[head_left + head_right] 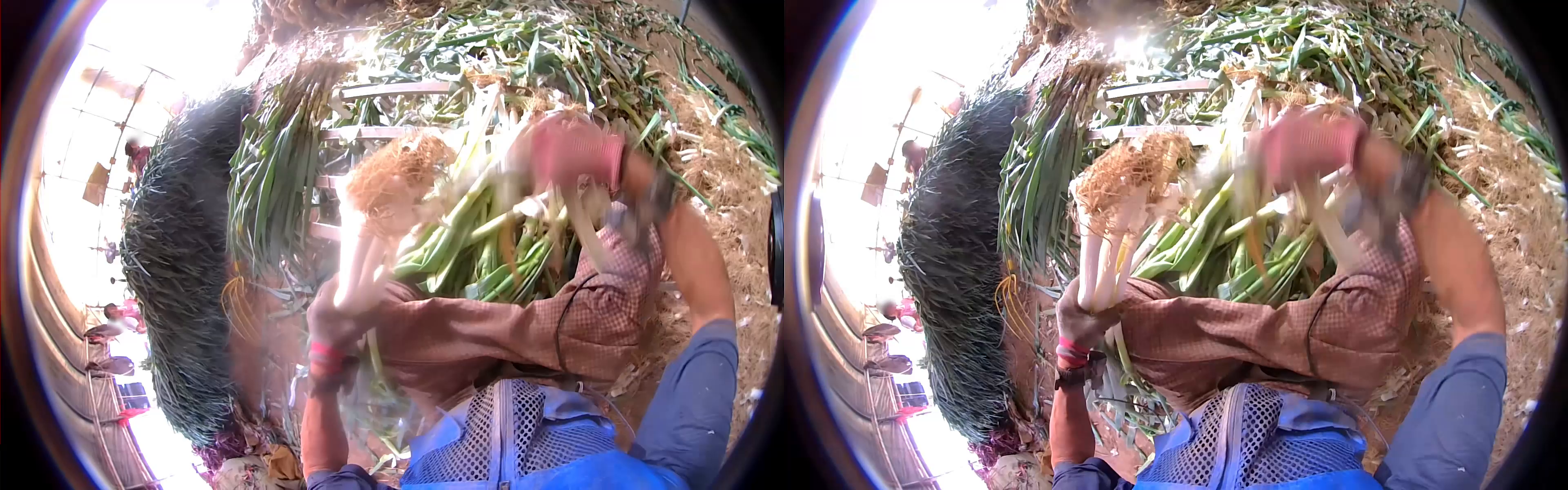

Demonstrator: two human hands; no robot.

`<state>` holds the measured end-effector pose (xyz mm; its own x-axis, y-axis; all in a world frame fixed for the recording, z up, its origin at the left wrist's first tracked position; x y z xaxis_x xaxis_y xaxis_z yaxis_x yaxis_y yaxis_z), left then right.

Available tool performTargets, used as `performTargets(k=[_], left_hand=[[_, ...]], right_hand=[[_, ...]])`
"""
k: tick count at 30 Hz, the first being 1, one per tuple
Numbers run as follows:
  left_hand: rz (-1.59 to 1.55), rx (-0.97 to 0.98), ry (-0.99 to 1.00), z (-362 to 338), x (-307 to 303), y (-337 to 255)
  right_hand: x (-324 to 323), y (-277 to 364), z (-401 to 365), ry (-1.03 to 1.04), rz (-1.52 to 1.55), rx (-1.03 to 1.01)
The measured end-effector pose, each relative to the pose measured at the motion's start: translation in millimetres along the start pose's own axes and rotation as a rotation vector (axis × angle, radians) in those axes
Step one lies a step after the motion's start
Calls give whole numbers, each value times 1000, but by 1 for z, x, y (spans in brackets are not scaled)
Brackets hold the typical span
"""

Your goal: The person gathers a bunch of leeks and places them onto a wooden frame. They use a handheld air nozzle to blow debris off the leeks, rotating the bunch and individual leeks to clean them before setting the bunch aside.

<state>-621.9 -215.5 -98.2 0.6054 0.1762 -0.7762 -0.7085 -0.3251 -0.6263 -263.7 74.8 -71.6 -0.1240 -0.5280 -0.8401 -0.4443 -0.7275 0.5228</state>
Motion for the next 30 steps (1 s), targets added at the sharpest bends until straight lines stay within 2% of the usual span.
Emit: performTargets(k=[1, 2, 3, 4, 5, 6, 7, 8, 9, 11, 13, 14, 15, 17, 18, 19, 20, 21, 22, 23, 25, 27, 28, 29, 30], left_hand=[[-99, -80, 26, 0, 0, 6], [-200, -156, 50, 1, 1, 10], [-201, -152, 49, 2, 0, 6], [-272, -163, 53, 1, -1, 1], [-337, -176, 62, -1, -1, -2], [-331, -174, 68, -1, -2, -6], [-362, -223, 81, 0, -1, -6], [-391, -276, 92, -1, 0, -5], [-383, -277, 98, 0, 1, -4], [-350, -182, 83, 2, 2, -3], [-338, -166, 79, 3, 3, -2], [-329, -149, 72, 3, 3, -2], [-331, -149, 70, 4, 3, -1], [-262, -129, 15, -1, 0, 5], [-265, -136, 11, -5, -1, 4], [-311, -137, 24, -6, -3, -1], [-358, -138, 38, -5, -5, -6], [-362, -136, 38, -4, -6, -7], [-390, -173, 49, -4, -5, -5], [-420, -209, 59, -4, -4, -4], [-409, -198, 78, -1, -6, -11], [-401, -182, 88, 4, -5, -14], [-362, -183, 98, 6, -4, -13], [-323, -184, 107, 8, -4, -11], [-324, -185, 105, 9, -5, -7]], right_hand=[[-50, -44, 10, -351, 85, 140], [-98, -29, -17, -535, -328, 403], [-149, 1, -41, -705, -756, 659], [-157, 29, -48, -744, -511, 626], [-150, 49, -55, -772, -261, 591], [-130, 10, -21, -620, -420, 382], [-85, 30, -10, -776, -279, 127], [-42, 43, 8, -594, -278, 49], [-15, 80, 17, -248, -164, 175], [33, 119, 43, -7, 9, 193], [85, 123, 75, -301, -28, -15], [84, 120, 82, -299, -28, -16], [76, 109, 93, -304, -67, 50], [62, 40, 114, -614, 25, 180], [44, 1, 95, -775, 338, 218], [24, -30, 70, -784, 332, 436], [7, -50, 43, -728, 152, 553], [3, -60, 24, -720, 37, 603], [1, -49, 5, -639, 57, 601], [15, -58, -4, -602, 28, 567], [30, -27, -20, -497, 224, 424], [40, -1, -25, -525, 207, 81], [24, 46, -33, -682, 143, -71], [19, 62, -35, -682, 143, -72], [16, 72, -37, -712, 394, -137]])
Point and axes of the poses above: each hand's wrist, its own z-axis towards the middle knuckle, its own x-axis out of the palm, y = z × x, the point moved 5 cm from there along z, towards the middle knuckle, and after that the axes turned 10 degrees about -x, right-handed, at the moved point
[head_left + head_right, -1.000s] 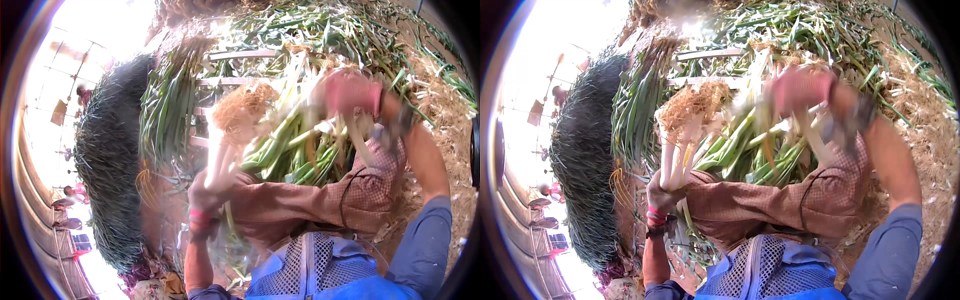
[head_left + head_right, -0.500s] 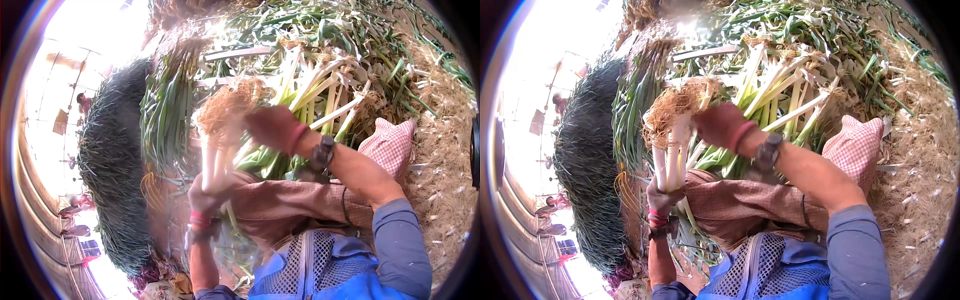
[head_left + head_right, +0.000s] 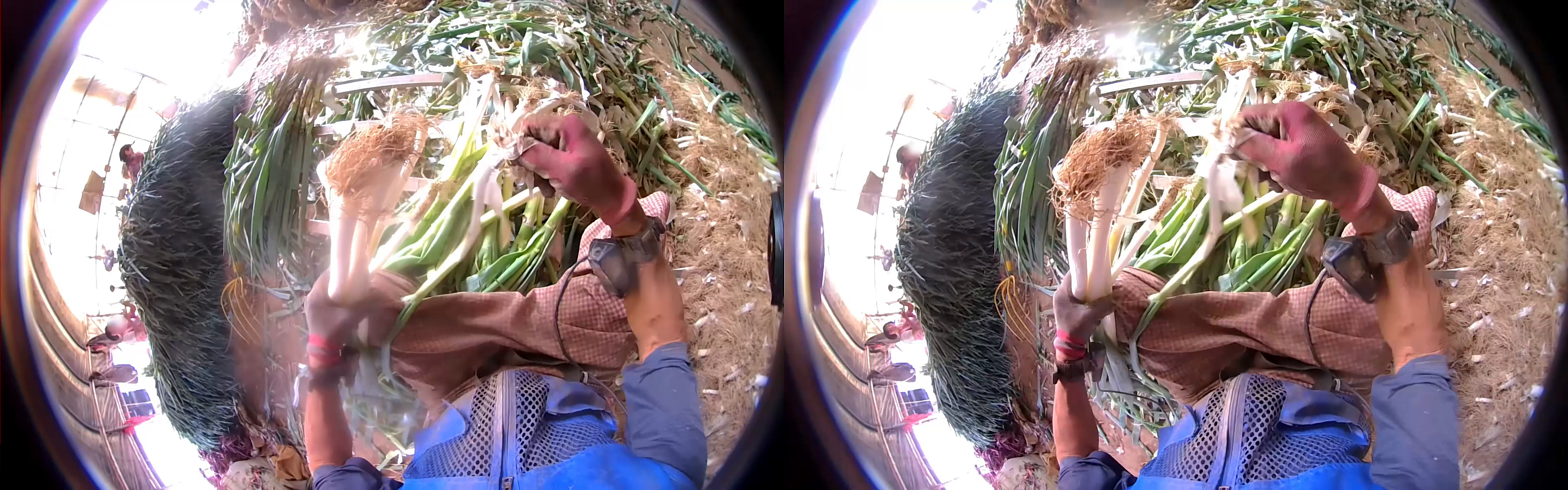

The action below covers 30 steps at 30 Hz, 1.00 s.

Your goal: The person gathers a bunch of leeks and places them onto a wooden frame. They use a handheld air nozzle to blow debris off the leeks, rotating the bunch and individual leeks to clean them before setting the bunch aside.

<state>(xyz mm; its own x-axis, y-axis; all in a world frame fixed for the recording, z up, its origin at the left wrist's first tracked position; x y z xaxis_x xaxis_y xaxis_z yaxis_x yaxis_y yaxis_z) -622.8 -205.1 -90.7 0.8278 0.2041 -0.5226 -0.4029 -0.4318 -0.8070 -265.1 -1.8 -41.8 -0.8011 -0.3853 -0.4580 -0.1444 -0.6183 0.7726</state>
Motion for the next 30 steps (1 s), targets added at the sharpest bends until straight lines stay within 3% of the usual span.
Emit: performTargets(k=[3, 5, 6, 8, 10, 11, 12, 13, 14, 17, 19, 20, 23, 24, 25, 26, 30], left_hand=[[62, 53, 19, 1, -3, -4], [-159, -129, 141, -2, 1, -6], [7, -14, 54, 3, -4, 0], [-56, -9, 64, 3, -6, 6], [-154, 14, 149, 8, -9, 19], [-177, -4, 181, 14, -11, 34], [-172, -13, 200, 6, -8, 12], [-167, -22, 221, -2, -5, -9], [-168, -21, 217, 0, -5, -5], [-134, -7, 173, 9, -6, 17], [-32, 97, 84, 13, -7, 19], [-80, 48, 107, 13, -6, 20], [-173, 63, 162, 13, 0, 20], [-164, 90, 216, 13, -2, 16], [-166, 91, 218, 10, -3, 14], [-233, 52, 251, 1, -2, -1], [-333, 75, 275, -16, 12, -13]], right_hand=[[-15, 31, 14, -154, 95, -352], [-23, 52, 31, -301, -1, -724], [-24, 57, 37, -376, -51, -836], [-17, 61, 42, -449, -154, -892], [2, 56, 48, -527, 79, -673], [18, 49, 49, -557, 342, -476], [40, 44, 51, -571, 645, -262], [80, 46, 59, -509, 1562, 180], [91, 45, 58, -575, 1371, 310], [135, 31, 64, -518, 1912, 373], [152, 22, 66, -761, 1692, 433], [160, 17, 65, -833, 1614, 454], [184, -5, 65, -942, 1887, 476], [189, -8, 64, -1024, 1733, 476], [191, -10, 59, -1025, 1731, 476], [191, -10, 57, -923, 1737, 342], [192, -18, 56, -960, 1552, 353]])
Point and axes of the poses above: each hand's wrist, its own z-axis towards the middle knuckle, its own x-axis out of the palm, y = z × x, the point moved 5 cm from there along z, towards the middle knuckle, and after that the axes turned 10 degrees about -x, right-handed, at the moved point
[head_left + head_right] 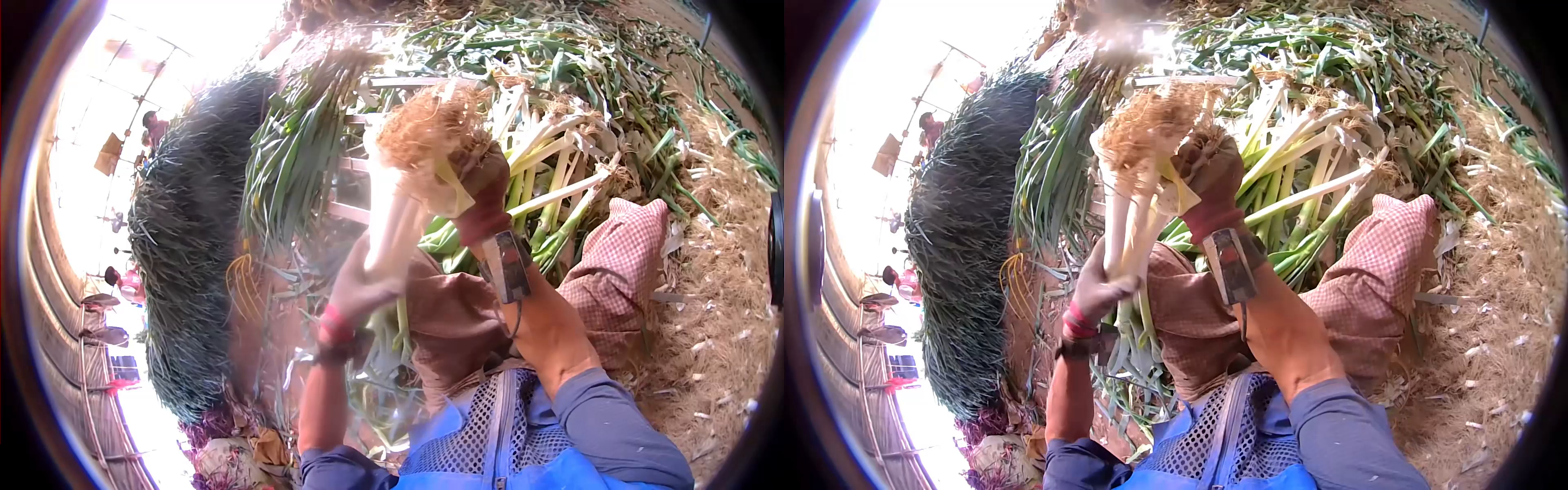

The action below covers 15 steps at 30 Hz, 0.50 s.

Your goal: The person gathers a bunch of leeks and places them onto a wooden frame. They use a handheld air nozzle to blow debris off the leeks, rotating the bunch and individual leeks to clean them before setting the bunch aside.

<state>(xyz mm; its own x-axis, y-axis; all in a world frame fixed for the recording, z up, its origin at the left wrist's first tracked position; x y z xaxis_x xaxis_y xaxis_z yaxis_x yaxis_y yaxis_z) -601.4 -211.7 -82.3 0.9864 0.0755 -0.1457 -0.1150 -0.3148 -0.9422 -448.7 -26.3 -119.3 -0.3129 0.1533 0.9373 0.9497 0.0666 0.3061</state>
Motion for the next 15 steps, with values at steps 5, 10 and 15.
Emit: performTargets(k=[5, 10, 15], left_hand=[[475, 55, -297, 12, 1, 14], [449, 11, -286, 14, -7, 10], [445, 12, -290, 20, -12, 9]], right_hand=[[-20, 6, 31, 83, 198, 107], [3, 143, 108, 539, -215, -264], [38, 186, 78, 857, -1252, -466]])
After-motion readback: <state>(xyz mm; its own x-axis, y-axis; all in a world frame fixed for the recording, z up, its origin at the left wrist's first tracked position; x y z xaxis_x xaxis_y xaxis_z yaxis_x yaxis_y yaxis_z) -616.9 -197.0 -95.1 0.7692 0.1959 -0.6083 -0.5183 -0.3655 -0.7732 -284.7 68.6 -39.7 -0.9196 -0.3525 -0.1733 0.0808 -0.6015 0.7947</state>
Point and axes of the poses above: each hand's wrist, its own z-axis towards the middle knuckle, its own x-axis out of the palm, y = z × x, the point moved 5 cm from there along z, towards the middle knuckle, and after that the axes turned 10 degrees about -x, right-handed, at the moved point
